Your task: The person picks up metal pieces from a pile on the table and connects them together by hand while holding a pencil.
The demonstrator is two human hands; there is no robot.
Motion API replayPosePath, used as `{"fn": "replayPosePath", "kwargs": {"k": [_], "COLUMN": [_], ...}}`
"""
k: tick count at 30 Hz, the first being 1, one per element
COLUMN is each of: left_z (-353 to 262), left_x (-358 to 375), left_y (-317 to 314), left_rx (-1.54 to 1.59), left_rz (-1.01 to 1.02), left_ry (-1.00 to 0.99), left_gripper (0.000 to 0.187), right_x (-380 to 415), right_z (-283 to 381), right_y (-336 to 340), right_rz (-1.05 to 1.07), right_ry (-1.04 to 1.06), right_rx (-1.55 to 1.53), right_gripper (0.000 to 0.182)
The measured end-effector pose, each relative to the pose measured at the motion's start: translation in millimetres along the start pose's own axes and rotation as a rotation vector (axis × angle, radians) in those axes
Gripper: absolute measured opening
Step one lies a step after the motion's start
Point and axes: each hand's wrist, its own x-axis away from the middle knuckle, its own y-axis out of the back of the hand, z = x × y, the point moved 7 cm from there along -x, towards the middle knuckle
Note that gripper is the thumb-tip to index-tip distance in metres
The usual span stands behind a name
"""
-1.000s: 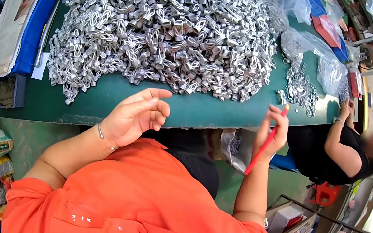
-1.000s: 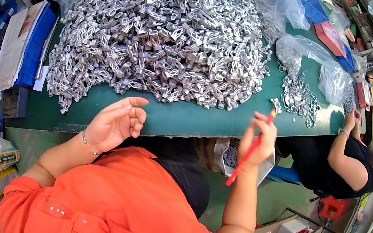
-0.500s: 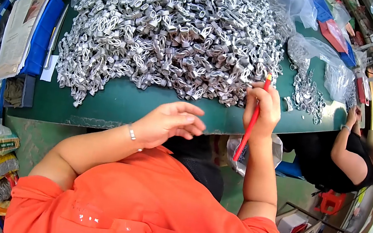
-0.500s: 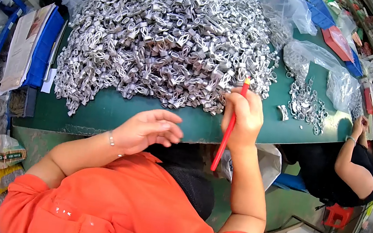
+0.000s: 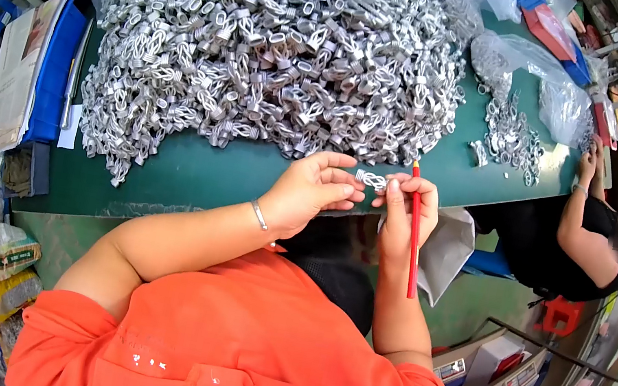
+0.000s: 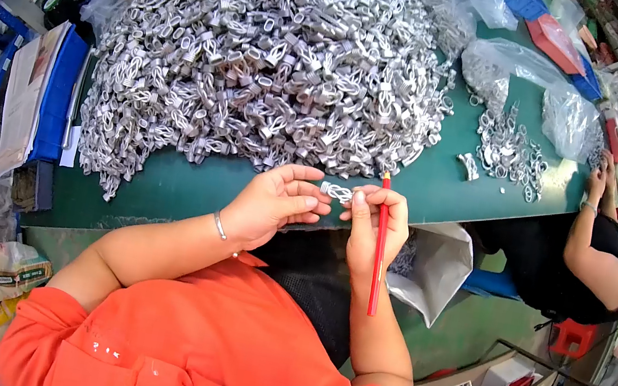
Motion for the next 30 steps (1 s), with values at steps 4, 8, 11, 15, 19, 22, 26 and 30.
{"fn": "replayPosePath", "kwargs": {"k": [4,8,11,15,19,22,26,30], "left_z": [-1.0,-4.7,-13.3,-21.6,-12.8,-3.0,13.6,14.9], "left_x": [7.1,18.3,29.2,37.6,34.7,33.2,33.3,36.8], "left_y": [6.1,11.8,10.0,7.0,16.2,17.5,12.5,18.4], "left_rx": [-0.122,-0.196,-0.284,-0.29,-0.203,-0.098,0.171,0.172], "left_rz": [-0.047,-0.052,-0.02,0.026,-0.044,-0.043,0.055,0.059], "left_ry": [-0.045,-0.16,-0.246,-0.357,-0.193,-0.039,0.217,0.229], "left_gripper": [0.03,0.024,0.023,0.019,0.019,0.018,0.023,0.02], "right_x": [12.2,20.7,28.7,36.0,36.3,40.0,45.7,12.5], "right_z": [-7.7,-17.7,-20.8,-8.1,13.6,33.5,52.0,45.7], "right_y": [-5.5,-10.3,-17.4,-18.7,-18.2,-30.2,-67.5,-43.5], "right_rz": [0.032,0.142,0.208,0.228,0.146,0.251,0.544,0.171], "right_ry": [-0.143,-0.257,-0.216,0.011,0.13,0.399,0.64,0.683], "right_rx": [-0.135,-0.265,-0.34,-0.258,-0.168,0.148,0.311,0.663], "right_gripper": [0.013,0.014,0.019,0.033,0.037,0.035,0.022,0.023]}}
